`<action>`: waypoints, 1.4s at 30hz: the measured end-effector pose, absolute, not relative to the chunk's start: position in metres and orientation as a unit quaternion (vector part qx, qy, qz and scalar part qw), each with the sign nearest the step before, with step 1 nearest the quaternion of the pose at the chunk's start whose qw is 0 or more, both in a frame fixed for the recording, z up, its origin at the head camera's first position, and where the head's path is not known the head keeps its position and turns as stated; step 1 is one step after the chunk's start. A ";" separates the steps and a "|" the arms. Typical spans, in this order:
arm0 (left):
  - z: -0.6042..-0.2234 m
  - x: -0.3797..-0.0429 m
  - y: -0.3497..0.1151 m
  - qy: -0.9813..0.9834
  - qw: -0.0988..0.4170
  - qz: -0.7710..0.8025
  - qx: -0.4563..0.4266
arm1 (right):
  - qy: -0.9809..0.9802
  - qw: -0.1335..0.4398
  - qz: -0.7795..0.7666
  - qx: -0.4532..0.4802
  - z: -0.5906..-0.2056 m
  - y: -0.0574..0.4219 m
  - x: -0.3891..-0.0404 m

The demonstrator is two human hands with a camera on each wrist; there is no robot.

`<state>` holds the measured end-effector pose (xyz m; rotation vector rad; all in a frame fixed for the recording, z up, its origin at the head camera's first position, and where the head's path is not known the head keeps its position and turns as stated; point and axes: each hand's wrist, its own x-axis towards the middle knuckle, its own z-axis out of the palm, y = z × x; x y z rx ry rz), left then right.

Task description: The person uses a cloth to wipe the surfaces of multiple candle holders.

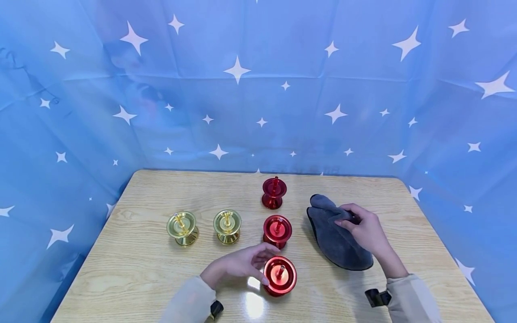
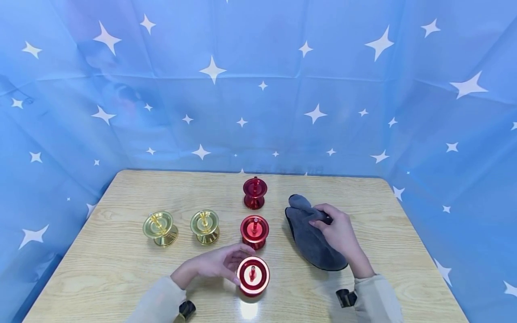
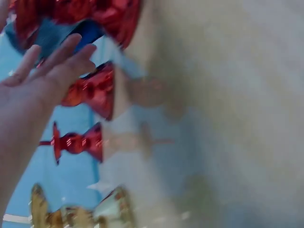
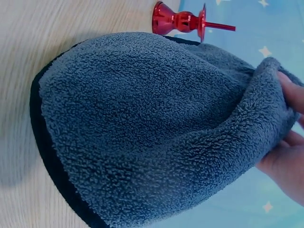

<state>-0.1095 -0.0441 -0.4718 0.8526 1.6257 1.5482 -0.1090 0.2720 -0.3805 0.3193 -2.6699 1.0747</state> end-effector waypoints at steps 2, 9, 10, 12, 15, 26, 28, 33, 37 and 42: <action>-0.467 -0.114 -0.048 0.668 0.326 0.589 0.317 | -0.915 0.119 0.369 0.110 -0.381 0.272 -0.109; -0.455 -0.124 -0.055 0.746 0.208 0.596 0.213 | -0.913 0.113 0.376 0.107 -0.384 0.272 -0.109; -0.454 -0.125 -0.054 0.750 0.198 0.598 0.201 | -0.913 0.113 0.377 0.109 -0.384 0.272 -0.109; -0.454 -0.126 -0.051 0.753 0.183 0.605 0.184 | -0.911 0.111 0.381 0.112 -0.385 0.271 -0.109; -0.455 -0.128 -0.043 0.752 0.168 0.611 0.181 | -0.908 0.110 0.386 0.117 -0.387 0.270 -0.108; -0.468 -0.139 -0.019 0.778 0.142 0.582 0.187 | -0.902 0.090 0.404 0.121 -0.396 0.265 -0.106; -0.468 -0.139 -0.016 0.781 0.133 0.580 0.190 | -0.902 0.087 0.404 0.123 -0.397 0.264 -0.106; -0.467 -0.139 -0.010 0.800 0.114 0.562 0.179 | -0.903 0.077 0.405 0.118 -0.398 0.264 -0.106; -0.468 -0.140 -0.008 0.813 0.102 0.550 0.162 | -0.904 0.073 0.404 0.116 -0.398 0.264 -0.106; -0.469 -0.141 -0.010 0.812 0.097 0.556 0.146 | -0.902 0.076 0.407 0.125 -0.395 0.263 -0.106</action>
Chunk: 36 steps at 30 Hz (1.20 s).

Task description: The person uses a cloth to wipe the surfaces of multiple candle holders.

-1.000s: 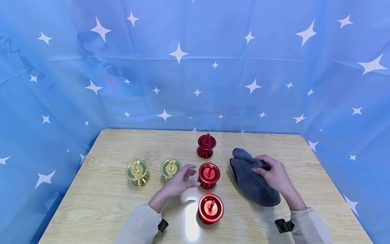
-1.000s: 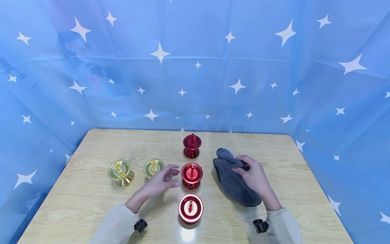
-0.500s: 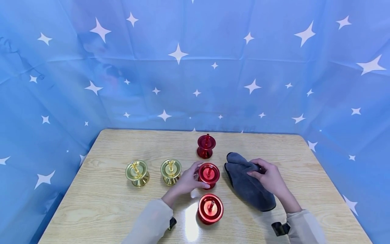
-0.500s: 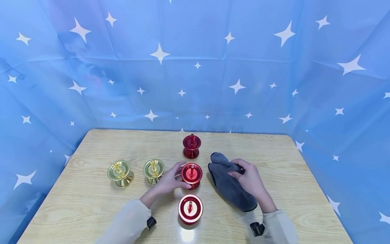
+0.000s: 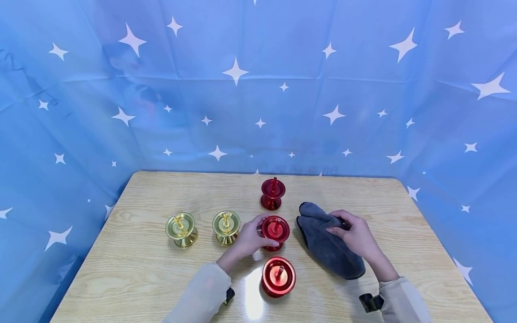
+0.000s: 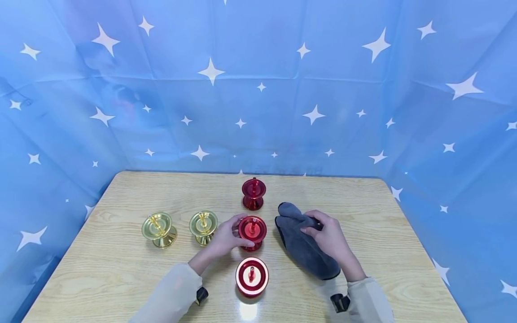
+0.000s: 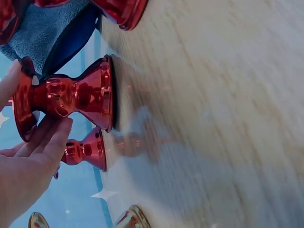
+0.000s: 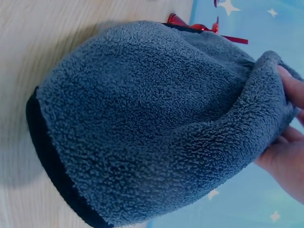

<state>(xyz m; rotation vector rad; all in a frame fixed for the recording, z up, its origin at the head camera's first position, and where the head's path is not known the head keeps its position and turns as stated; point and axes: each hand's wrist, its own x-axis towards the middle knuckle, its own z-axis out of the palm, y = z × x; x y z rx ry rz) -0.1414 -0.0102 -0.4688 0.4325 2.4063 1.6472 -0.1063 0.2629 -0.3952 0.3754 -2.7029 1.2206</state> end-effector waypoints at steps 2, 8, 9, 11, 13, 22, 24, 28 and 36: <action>-0.467 -0.142 -0.012 0.807 0.099 0.564 0.144 | -0.899 0.080 0.408 0.135 -0.392 0.261 -0.106; -0.447 -0.141 -0.018 0.791 0.093 0.585 0.154 | -0.898 0.121 0.387 0.170 -0.376 0.251 -0.106; -0.442 -0.141 -0.019 0.789 0.091 0.587 0.158 | -0.898 0.130 0.383 0.175 -0.373 0.249 -0.106; -0.431 -0.138 -0.019 0.786 0.089 0.588 0.165 | -0.896 0.146 0.378 0.182 -0.366 0.243 -0.106; -0.422 -0.136 -0.019 0.782 0.091 0.591 0.175 | -0.889 0.160 0.384 0.192 -0.359 0.236 -0.106; -0.384 -0.121 -0.017 0.744 0.111 0.622 0.216 | -0.809 0.173 0.496 0.265 -0.338 0.197 -0.096; -0.379 -0.119 -0.017 0.741 0.115 0.626 0.216 | -0.806 0.163 0.499 0.275 -0.337 0.193 -0.094; -0.374 -0.116 -0.019 0.741 0.111 0.627 0.211 | -0.830 0.142 0.465 0.272 -0.338 0.190 -0.092; -0.373 -0.112 -0.020 0.755 0.094 0.613 0.211 | -0.861 0.105 0.419 0.270 -0.349 0.191 -0.096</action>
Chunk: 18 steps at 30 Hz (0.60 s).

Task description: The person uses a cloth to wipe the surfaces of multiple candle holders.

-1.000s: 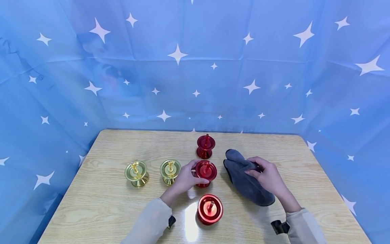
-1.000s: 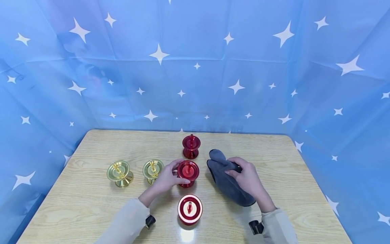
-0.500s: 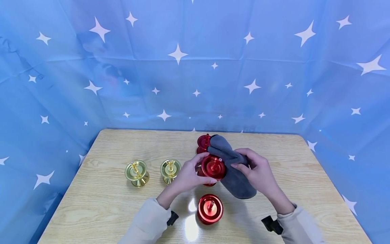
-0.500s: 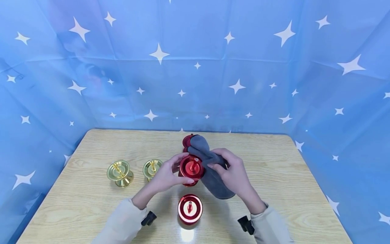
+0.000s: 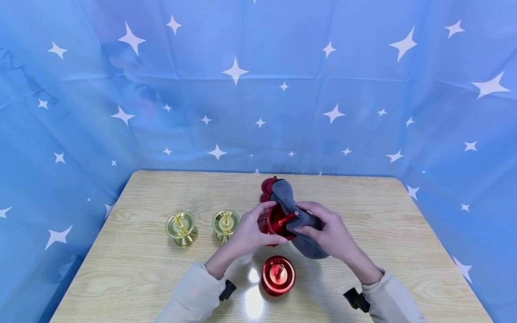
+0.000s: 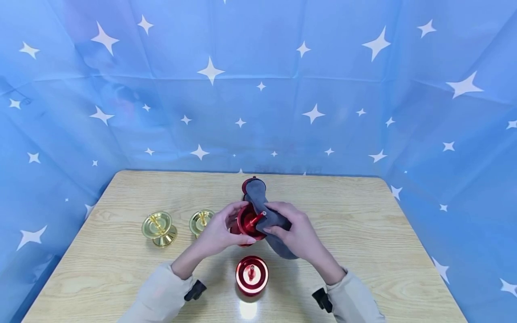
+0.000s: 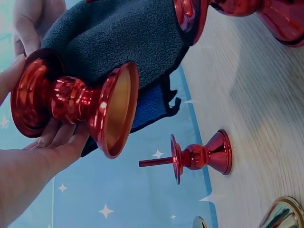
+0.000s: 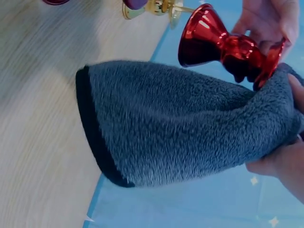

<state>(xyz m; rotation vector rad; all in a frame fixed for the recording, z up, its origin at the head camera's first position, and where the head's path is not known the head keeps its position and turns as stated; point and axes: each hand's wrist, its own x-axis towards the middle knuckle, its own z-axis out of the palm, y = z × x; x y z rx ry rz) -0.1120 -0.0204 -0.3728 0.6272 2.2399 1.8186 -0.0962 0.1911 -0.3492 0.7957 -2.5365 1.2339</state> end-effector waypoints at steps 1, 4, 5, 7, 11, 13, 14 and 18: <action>-0.373 -0.112 -0.020 0.758 0.091 0.610 0.212 | -0.859 0.104 0.420 0.273 -0.350 0.191 -0.097; -0.373 -0.111 -0.020 0.766 0.086 0.600 0.215 | -0.856 0.096 0.423 0.280 -0.353 0.191 -0.098; -0.373 -0.111 -0.021 0.767 0.085 0.598 0.216 | -0.856 0.094 0.423 0.282 -0.353 0.191 -0.099; -0.373 -0.110 -0.021 0.771 0.083 0.592 0.220 | -0.855 0.090 0.421 0.288 -0.355 0.191 -0.099; -0.371 -0.109 -0.020 0.783 0.075 0.572 0.233 | -0.849 0.083 0.423 0.306 -0.358 0.189 -0.100; -0.371 -0.108 -0.020 0.791 0.070 0.560 0.239 | -0.844 0.079 0.427 0.313 -0.360 0.188 -0.101; -0.371 -0.108 -0.019 0.794 0.068 0.554 0.240 | -0.842 0.077 0.431 0.316 -0.360 0.188 -0.101; -0.372 -0.106 -0.018 0.803 0.064 0.540 0.243 | -0.830 0.068 0.447 0.327 -0.362 0.187 -0.101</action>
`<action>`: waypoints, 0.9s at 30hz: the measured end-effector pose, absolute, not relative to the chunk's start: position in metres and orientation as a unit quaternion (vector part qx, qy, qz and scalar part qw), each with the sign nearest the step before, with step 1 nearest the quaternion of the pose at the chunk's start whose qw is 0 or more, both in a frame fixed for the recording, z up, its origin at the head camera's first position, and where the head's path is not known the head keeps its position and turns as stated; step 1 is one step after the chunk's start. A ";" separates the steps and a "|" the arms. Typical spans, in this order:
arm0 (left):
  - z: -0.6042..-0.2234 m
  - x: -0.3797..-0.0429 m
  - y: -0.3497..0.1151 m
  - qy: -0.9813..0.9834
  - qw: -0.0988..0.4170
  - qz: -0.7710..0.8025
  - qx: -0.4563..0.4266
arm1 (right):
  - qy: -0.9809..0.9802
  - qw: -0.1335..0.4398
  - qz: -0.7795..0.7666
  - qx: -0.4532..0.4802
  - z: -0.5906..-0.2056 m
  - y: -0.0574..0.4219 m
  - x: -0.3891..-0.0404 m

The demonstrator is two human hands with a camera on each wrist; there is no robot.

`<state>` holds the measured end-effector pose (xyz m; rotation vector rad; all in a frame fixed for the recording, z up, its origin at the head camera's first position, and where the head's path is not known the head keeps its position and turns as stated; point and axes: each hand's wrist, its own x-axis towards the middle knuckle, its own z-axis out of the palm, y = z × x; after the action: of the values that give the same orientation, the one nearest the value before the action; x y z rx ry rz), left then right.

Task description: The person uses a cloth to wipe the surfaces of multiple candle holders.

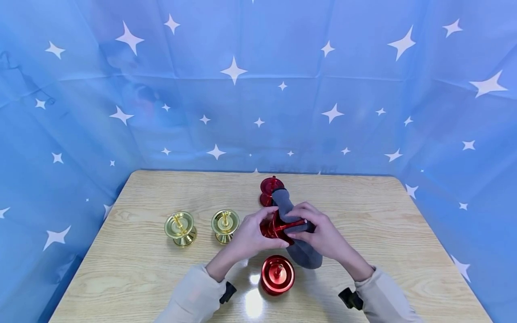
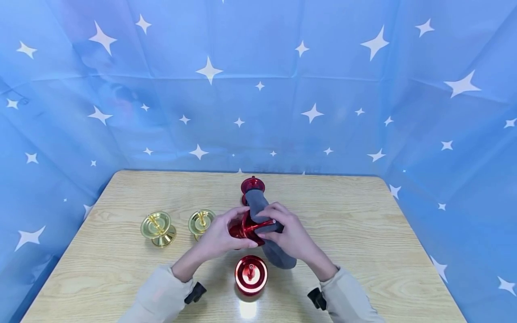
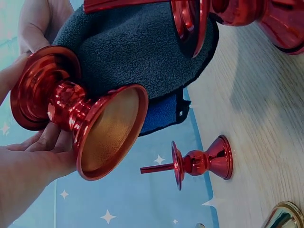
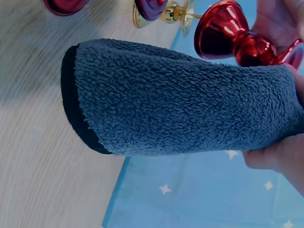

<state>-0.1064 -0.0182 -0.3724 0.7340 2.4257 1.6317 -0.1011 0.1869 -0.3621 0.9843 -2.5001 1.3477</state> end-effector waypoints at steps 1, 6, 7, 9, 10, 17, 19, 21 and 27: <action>-0.373 -0.106 -0.018 0.805 0.063 0.538 0.244 | -0.827 0.066 0.452 0.329 -0.362 0.187 -0.101; -0.374 -0.106 -0.019 0.803 0.067 0.539 0.245 | -0.819 0.054 0.467 0.329 -0.363 0.185 -0.101; -0.375 -0.106 -0.019 0.801 0.069 0.542 0.244 | -0.819 0.052 0.469 0.327 -0.363 0.185 -0.101; -0.374 -0.106 -0.019 0.798 0.073 0.546 0.243 | -0.819 0.048 0.472 0.322 -0.363 0.185 -0.101; -0.374 -0.106 -0.019 0.798 0.074 0.547 0.243 | -0.820 0.045 0.474 0.319 -0.363 0.185 -0.101; -0.371 -0.106 -0.020 0.802 0.083 0.540 0.240 | -0.806 0.021 0.503 0.311 -0.362 0.187 -0.103; -0.370 -0.106 -0.019 0.804 0.087 0.537 0.239 | -0.803 0.017 0.508 0.310 -0.361 0.188 -0.103; -0.369 -0.107 -0.019 0.807 0.089 0.533 0.240 | -0.803 0.014 0.512 0.306 -0.361 0.189 -0.104; -0.367 -0.107 -0.019 0.814 0.091 0.516 0.251 | -0.804 0.005 0.520 0.290 -0.364 0.191 -0.105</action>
<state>-0.1072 -0.0189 -0.3672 0.7464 2.4168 1.5343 -0.1048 0.1907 -0.3640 0.9083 -2.5170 1.6277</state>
